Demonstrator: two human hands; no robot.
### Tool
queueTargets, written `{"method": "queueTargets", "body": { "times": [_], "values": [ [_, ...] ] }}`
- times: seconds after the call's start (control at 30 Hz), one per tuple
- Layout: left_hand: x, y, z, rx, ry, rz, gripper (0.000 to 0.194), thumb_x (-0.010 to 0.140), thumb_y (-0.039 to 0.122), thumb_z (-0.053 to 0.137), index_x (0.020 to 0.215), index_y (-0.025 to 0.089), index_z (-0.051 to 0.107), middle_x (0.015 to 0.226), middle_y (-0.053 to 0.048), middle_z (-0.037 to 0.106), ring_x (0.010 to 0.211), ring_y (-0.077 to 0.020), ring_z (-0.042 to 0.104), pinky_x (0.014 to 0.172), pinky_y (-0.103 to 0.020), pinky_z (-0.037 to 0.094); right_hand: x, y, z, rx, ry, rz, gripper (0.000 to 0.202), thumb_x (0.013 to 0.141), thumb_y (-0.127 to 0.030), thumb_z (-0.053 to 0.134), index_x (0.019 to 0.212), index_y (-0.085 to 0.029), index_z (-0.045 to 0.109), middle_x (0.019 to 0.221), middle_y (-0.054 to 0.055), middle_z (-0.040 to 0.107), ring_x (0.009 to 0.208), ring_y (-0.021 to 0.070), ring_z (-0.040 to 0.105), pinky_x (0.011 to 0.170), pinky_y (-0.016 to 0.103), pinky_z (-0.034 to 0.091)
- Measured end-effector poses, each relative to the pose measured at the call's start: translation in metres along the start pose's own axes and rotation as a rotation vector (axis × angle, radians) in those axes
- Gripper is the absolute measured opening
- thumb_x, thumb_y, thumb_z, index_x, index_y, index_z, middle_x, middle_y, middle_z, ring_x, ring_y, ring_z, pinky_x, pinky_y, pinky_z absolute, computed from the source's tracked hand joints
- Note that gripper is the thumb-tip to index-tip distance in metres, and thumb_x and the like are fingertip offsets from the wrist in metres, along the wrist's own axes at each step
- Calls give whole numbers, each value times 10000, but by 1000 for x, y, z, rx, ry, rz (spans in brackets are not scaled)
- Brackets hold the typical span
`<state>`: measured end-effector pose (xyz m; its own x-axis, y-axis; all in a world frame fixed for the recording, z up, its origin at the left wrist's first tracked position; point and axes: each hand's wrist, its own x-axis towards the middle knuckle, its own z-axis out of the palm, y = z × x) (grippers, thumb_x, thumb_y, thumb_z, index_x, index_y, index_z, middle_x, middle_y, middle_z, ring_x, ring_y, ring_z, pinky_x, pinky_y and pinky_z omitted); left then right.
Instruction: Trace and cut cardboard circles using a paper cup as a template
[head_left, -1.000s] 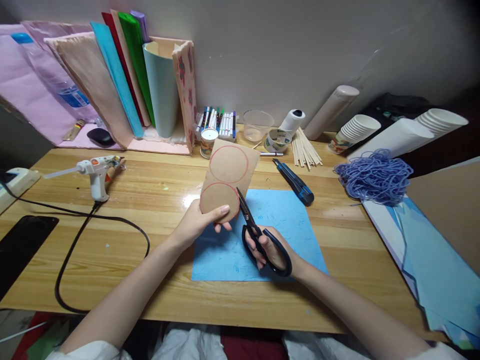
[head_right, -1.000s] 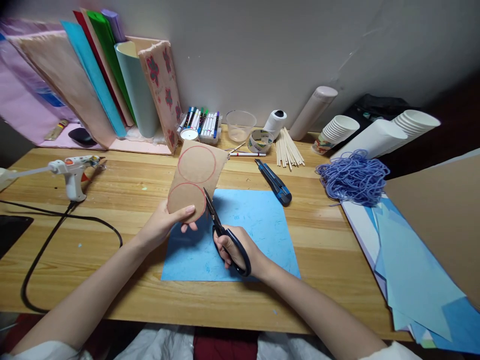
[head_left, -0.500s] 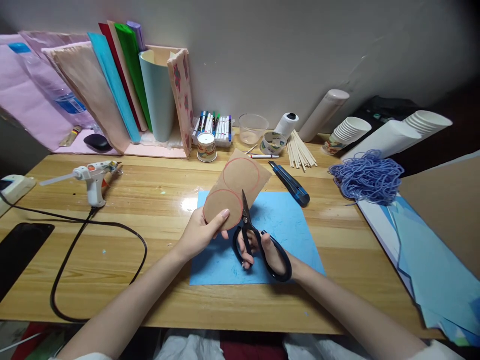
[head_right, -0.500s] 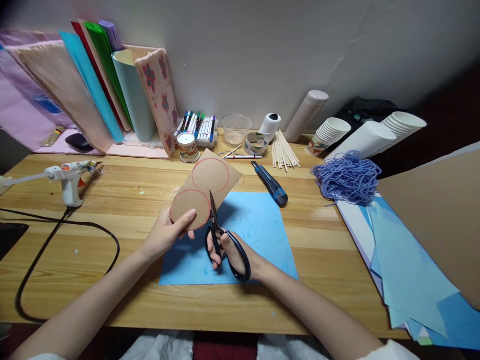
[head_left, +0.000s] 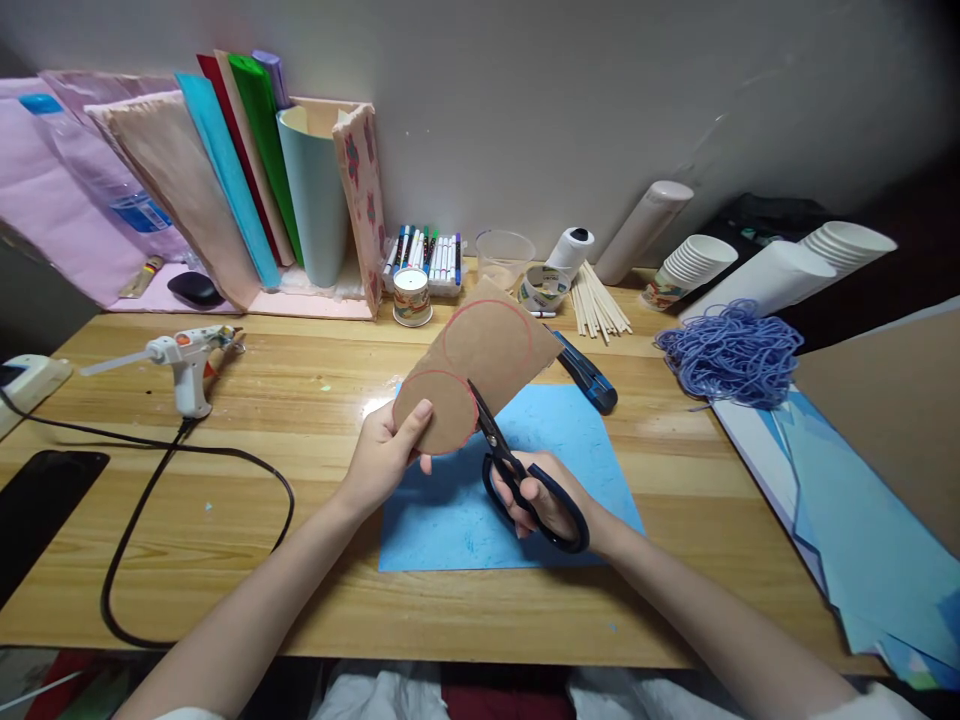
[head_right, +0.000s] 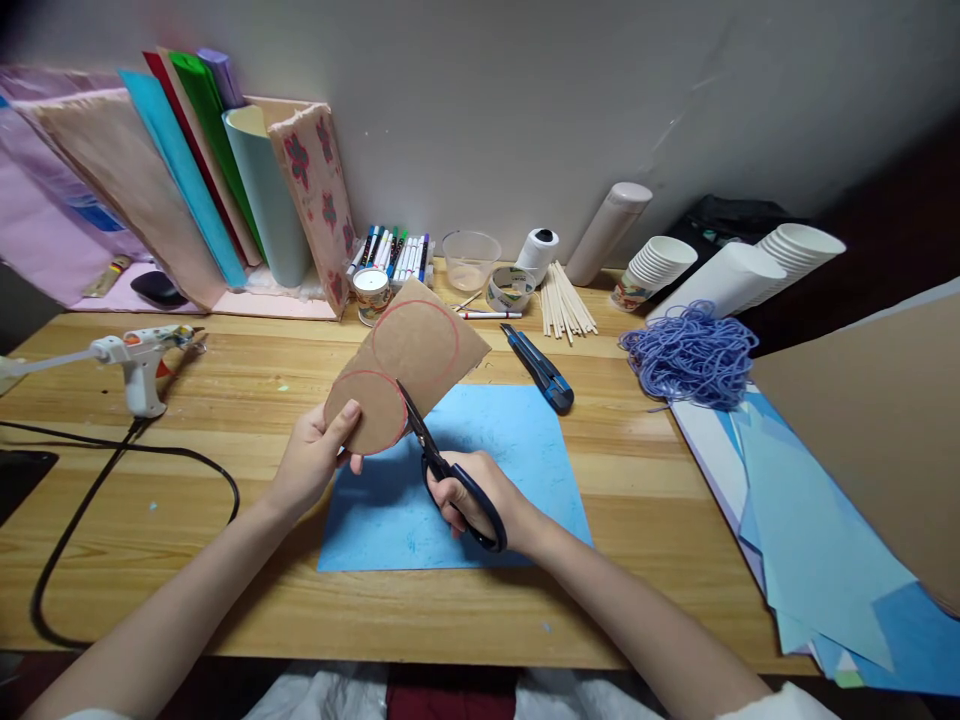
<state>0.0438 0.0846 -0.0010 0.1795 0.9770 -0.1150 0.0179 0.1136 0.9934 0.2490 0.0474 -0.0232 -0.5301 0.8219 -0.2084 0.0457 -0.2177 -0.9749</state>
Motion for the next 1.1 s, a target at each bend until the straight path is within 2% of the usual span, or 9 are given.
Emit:
{"method": "queueTargets", "body": {
  "times": [0.07, 0.17, 0.3, 0.5, 0.67, 0.77, 0.9, 1.0, 1.1],
  "values": [
    [0, 2, -2, 32, 2, 26, 430, 786, 593, 554, 668, 181, 523, 449, 38, 529, 355, -93, 450, 378, -211, 272, -1, -2, -1, -2, -58, -13, 712, 605, -875, 437, 684, -168, 461, 472, -58, 405, 387, 67, 372, 391, 205, 390],
    [-1, 6, -6, 170, -97, 59, 402, 832, 525, 536, 631, 178, 522, 409, 40, 511, 381, -91, 453, 421, -208, 312, -1, -1, 0, 23, -154, -55, 780, 619, -901, 292, 795, -162, 471, 543, -44, 436, 466, 91, 448, 483, 230, 430],
    [-2, 11, -9, 264, -217, 58, 400, 857, 497, 509, 625, 172, 524, 408, 32, 528, 408, -95, 465, 449, -202, 330, 2, 5, 6, 70, -146, -70, 789, 621, -906, 243, 797, -167, 459, 543, -44, 438, 470, 101, 467, 494, 240, 433],
    [-1, 9, -9, 226, -206, 55, 435, 858, 531, 484, 606, 177, 499, 378, 37, 501, 348, -79, 397, 394, -198, 275, 1, 6, 6, 4, -39, -57, 714, 653, -875, 346, 712, -173, 456, 474, -57, 412, 395, 72, 379, 406, 204, 389],
    [2, 9, -17, 200, -228, 11, 432, 836, 559, 504, 631, 178, 493, 359, 46, 465, 317, -71, 365, 353, -188, 223, 1, -5, -4, -67, -4, 10, 713, 562, -889, 448, 646, -181, 436, 433, -67, 389, 344, 66, 358, 352, 209, 381],
    [3, 10, -22, 221, -250, 4, 426, 830, 555, 515, 629, 179, 493, 360, 55, 442, 307, -67, 357, 345, -186, 245, -1, -12, -11, -79, -82, 39, 714, 557, -890, 453, 645, -182, 432, 441, -69, 387, 347, 71, 372, 349, 208, 371],
    [3, 13, -24, 294, -249, 18, 427, 818, 534, 533, 589, 176, 493, 380, 45, 449, 320, -76, 390, 342, -189, 262, -4, -15, -17, -128, -235, -52, 725, 672, -875, 301, 730, -169, 452, 508, -51, 411, 431, 85, 421, 436, 215, 398],
    [3, 14, -22, 336, -243, 21, 418, 812, 524, 535, 592, 171, 504, 390, 43, 452, 329, -79, 403, 342, -186, 269, -5, -15, -15, -125, -252, -86, 753, 677, -875, 259, 813, -161, 457, 587, -36, 429, 508, 98, 441, 505, 233, 422],
    [2, 13, -19, 345, -276, 5, 418, 822, 526, 515, 609, 167, 498, 394, 54, 430, 332, -71, 392, 337, -175, 261, -5, -17, -11, -128, -246, -77, 750, 683, -869, 252, 818, -160, 455, 602, -34, 425, 517, 97, 436, 514, 234, 418]
  ]
}}
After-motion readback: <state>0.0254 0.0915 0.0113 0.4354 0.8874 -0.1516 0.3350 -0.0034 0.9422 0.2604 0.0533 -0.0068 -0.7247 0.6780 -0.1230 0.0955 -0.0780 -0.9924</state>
